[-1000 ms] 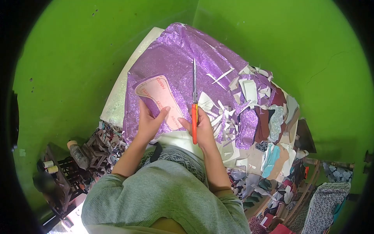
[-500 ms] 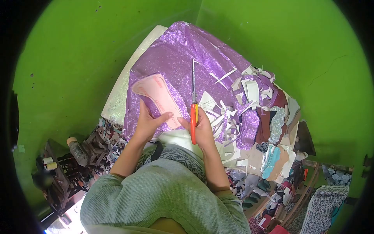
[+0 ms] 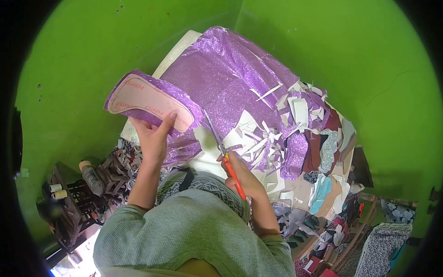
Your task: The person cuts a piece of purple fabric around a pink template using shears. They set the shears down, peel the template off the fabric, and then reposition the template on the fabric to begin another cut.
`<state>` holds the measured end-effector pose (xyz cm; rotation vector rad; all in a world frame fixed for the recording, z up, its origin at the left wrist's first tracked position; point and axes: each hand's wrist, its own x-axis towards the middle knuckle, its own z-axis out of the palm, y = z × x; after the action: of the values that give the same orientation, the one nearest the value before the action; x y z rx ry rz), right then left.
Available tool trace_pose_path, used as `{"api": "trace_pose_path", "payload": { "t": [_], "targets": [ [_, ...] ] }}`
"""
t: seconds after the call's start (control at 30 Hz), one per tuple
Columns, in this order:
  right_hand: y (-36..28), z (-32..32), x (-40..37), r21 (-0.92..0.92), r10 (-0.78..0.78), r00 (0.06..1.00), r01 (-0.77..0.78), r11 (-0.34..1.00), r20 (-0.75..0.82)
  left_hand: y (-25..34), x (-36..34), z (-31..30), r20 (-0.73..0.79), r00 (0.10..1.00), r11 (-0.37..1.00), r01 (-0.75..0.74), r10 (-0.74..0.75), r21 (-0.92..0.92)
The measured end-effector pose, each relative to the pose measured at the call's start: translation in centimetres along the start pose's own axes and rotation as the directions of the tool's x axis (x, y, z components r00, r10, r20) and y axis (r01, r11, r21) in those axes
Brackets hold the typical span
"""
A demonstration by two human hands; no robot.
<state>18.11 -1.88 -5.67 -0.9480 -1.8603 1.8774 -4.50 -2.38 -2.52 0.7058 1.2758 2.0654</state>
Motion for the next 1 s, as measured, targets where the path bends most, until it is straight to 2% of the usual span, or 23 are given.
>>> {"api": "trace_pose_path", "payload": {
  "t": [0.03,0.07,0.1,0.13,0.17,0.2,0.23,0.27,0.3,0.33,0.37,0.43,0.47,0.53,0.63,0.7,0.73,0.8,0.87,0.93,1.0],
  "targets": [
    [-0.1,0.2,0.0,0.000,0.001,1.000,-0.001,1.000,0.000,0.3,-0.2,0.1,0.078,0.995,0.998,0.060,-0.060,0.001],
    [-0.1,0.5,0.0,0.077,0.061,0.995,-0.054,0.996,-0.084,0.4,-0.4,0.1,0.155,0.981,0.993,0.120,-0.120,0.006],
    [-0.1,0.6,0.0,0.157,0.126,0.978,-0.100,0.982,-0.163,0.3,-0.6,0.2,0.157,0.980,0.993,0.121,-0.120,0.006],
    [-0.1,0.4,0.1,0.157,0.126,0.978,-0.100,0.982,-0.165,0.1,-0.8,0.2,0.252,0.952,0.984,0.177,-0.176,0.021],
    [0.0,0.0,0.3,0.243,-0.009,0.978,0.060,0.968,-0.208,-0.1,-1.1,0.3,0.343,0.910,0.972,0.231,-0.231,0.042],
    [0.1,-0.3,0.6,0.319,-0.137,0.955,0.220,0.922,-0.262,-0.2,-1.5,0.5,0.345,0.909,0.972,0.232,-0.232,0.042],
    [0.0,-0.4,1.1,0.296,-0.156,0.919,0.272,0.916,-0.361,-0.3,-1.8,0.6,0.407,0.861,0.950,0.305,-0.305,0.067],
    [-0.4,-0.6,1.4,0.296,-0.154,0.918,0.272,0.916,-0.365,-0.4,-2.2,0.8,0.464,0.802,0.922,0.376,-0.375,0.096],
    [-1.1,-0.9,1.6,0.259,-0.096,0.923,0.202,0.944,-0.372,-1.2,-2.6,0.7,0.489,0.774,0.908,0.406,-0.403,0.106],
    [-1.8,-1.2,1.9,0.223,-0.037,0.924,0.131,0.966,-0.380,-1.5,-2.9,0.8,0.491,0.772,0.907,0.407,-0.403,0.106],
    [-2.3,-0.6,2.5,0.221,-0.039,0.889,0.155,0.963,-0.456,-1.7,-3.2,0.9,0.496,0.756,0.893,0.438,-0.427,0.102],
    [-1.7,-0.4,3.1,0.164,-0.067,0.906,0.148,0.975,-0.419,-2.3,-3.5,0.9,0.498,0.741,0.879,0.467,-0.450,0.099],
    [-1.4,-0.2,3.2,0.107,-0.092,0.920,0.143,0.984,-0.380,-2.7,-3.6,0.8,0.503,0.750,0.895,0.428,-0.429,0.127],
    [-1.7,0.2,3.4,0.135,-0.053,0.927,0.110,0.985,-0.370,-3.2,-3.8,0.6,0.506,0.759,0.909,0.388,-0.409,0.153],
    [-2.3,0.5,3.4,0.187,0.003,0.903,0.086,0.979,-0.429,-2.9,-3.7,0.3,0.485,0.794,0.923,0.375,-0.367,0.084],
    [-1.8,0.1,3.3,0.124,0.012,0.917,0.041,0.991,-0.400,-1.8,-3.0,-0.1,0.422,0.673,0.789,0.577,-0.607,0.213],
    [-1.9,0.2,3.3,0.124,0.013,0.916,0.040,0.991,-0.401,-1.9,-2.9,-0.3,0.423,0.672,0.788,0.578,-0.608,0.214],
    [-2.7,0.4,3.2,0.131,-0.024,0.911,0.085,0.988,-0.412,-2.7,-2.7,-0.8,0.345,0.727,0.797,0.589,-0.594,0.130],
    [-2.0,0.2,3.1,0.116,-0.026,0.917,0.079,0.990,-0.397,-3.6,-2.0,-1.5,0.356,0.743,0.819,0.555,-0.567,0.146],
    [-1.8,0.3,3.1,0.101,-0.028,0.924,0.072,0.992,-0.382,-3.4,-1.7,-1.5,0.322,0.791,0.848,0.525,-0.520,0.080],
    [-1.8,0.5,3.2,0.145,-0.041,0.926,0.103,0.984,-0.376,-2.8,-1.5,-1.3,0.335,0.807,0.868,0.489,-0.487,0.086]
  ]
}}
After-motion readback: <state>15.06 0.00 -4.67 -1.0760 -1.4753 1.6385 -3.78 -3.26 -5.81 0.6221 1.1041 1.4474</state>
